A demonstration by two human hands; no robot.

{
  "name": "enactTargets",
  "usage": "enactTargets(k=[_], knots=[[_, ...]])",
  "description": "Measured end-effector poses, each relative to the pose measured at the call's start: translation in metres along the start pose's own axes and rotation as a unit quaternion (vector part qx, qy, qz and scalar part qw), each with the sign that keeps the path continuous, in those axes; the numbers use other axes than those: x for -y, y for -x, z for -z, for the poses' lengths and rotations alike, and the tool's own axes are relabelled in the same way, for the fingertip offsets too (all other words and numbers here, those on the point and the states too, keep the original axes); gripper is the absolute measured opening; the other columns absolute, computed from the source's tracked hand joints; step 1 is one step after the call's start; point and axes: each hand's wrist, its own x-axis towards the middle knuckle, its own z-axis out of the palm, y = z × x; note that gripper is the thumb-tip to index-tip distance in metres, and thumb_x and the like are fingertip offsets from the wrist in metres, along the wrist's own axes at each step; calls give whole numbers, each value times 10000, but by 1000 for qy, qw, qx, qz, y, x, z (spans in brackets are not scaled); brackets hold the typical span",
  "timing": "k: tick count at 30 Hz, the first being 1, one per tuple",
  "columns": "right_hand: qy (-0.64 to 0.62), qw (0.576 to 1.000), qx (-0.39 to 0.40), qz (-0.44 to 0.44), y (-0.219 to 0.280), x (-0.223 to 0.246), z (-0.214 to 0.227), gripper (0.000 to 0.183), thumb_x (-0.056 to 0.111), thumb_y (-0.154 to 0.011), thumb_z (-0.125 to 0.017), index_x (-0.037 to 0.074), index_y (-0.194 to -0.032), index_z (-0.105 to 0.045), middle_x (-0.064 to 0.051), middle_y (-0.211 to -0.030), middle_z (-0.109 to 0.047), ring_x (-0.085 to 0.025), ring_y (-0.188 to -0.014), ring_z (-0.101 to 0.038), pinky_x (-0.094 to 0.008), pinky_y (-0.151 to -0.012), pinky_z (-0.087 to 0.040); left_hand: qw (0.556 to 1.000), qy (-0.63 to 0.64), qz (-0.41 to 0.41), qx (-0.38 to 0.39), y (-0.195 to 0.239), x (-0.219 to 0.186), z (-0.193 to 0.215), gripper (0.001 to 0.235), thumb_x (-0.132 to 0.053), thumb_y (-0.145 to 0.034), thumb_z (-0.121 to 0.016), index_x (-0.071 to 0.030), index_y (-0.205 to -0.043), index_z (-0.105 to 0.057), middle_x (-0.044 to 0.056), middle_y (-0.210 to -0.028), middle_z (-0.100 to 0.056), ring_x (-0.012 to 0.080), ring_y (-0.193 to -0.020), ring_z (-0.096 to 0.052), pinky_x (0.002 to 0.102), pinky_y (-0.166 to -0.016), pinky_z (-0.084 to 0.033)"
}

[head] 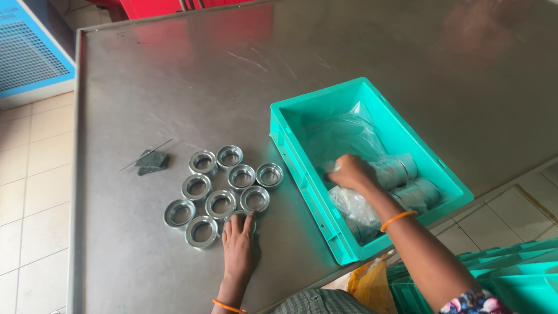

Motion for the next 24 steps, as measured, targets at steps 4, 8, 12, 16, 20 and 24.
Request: enactTargets(k=[4,8,12,16,20,24], knots=[[-170,977,-115,63,53,-3,58,460,401,-753,-813,38,-1029,-750,-200,-902,-774,-309,-849,-726,-439,-762,-569,987,143,17,-69,-30,-34,41,536,-139,-798,-704,-69,-1312,-570,210,-1322,-542,407,-1206,-479,480,-1010,-393],[-615,768,124,125,102,17,65,340,264,-793,-769,59,-1062,-731,-80,-956,-732,-151,-810,-710,-343,-716,-592,769,633,82,37,-54,-69,49,542,-423,-1031,-530,-87,-1456,-510,176,-1500,-547,327,-1429,-483,470,-1181,-359],[-613,694,302,226,113,69,7,414,290,-873,-854,-12,-1119,-715,-136,-1047,-717,-207,-917,-684,-364,-803,-558,391,908,127,79,-60,-98,66,732,-632,-1015,-316,-138,-1546,-415,165,-1550,-490,357,-1363,-510,521,-1160,-386],[-226,938,-71,253,140,90,-13,557,456,-743,-854,43,-1095,-729,-132,-1038,-769,-220,-946,-743,-373,-793,-577,380,901,208,-34,-33,-53,35,660,-581,-1005,-322,-155,-1495,-436,175,-1466,-537,367,-1295,-555,530,-1105,-421],[-326,869,68,366,126,82,-67,604,477,-758,-842,23,-1135,-711,-91,-1086,-768,-215,-995,-727,-373,-841,-560,434,865,240,-79,2,-29,18,639,-583,-1085,-288,-107,-1486,-433,131,-1423,-518,295,-1303,-542,478,-1126,-428],[-441,814,331,183,102,71,-116,453,396,-819,-849,-8,-1014,-784,-81,-910,-768,-159,-813,-690,-354,-718,-539,804,588,87,-14,17,-23,40,899,-681,-1065,-140,-15,-1410,-636,31,-1581,-436,250,-1296,-538,422,-946,-418]])
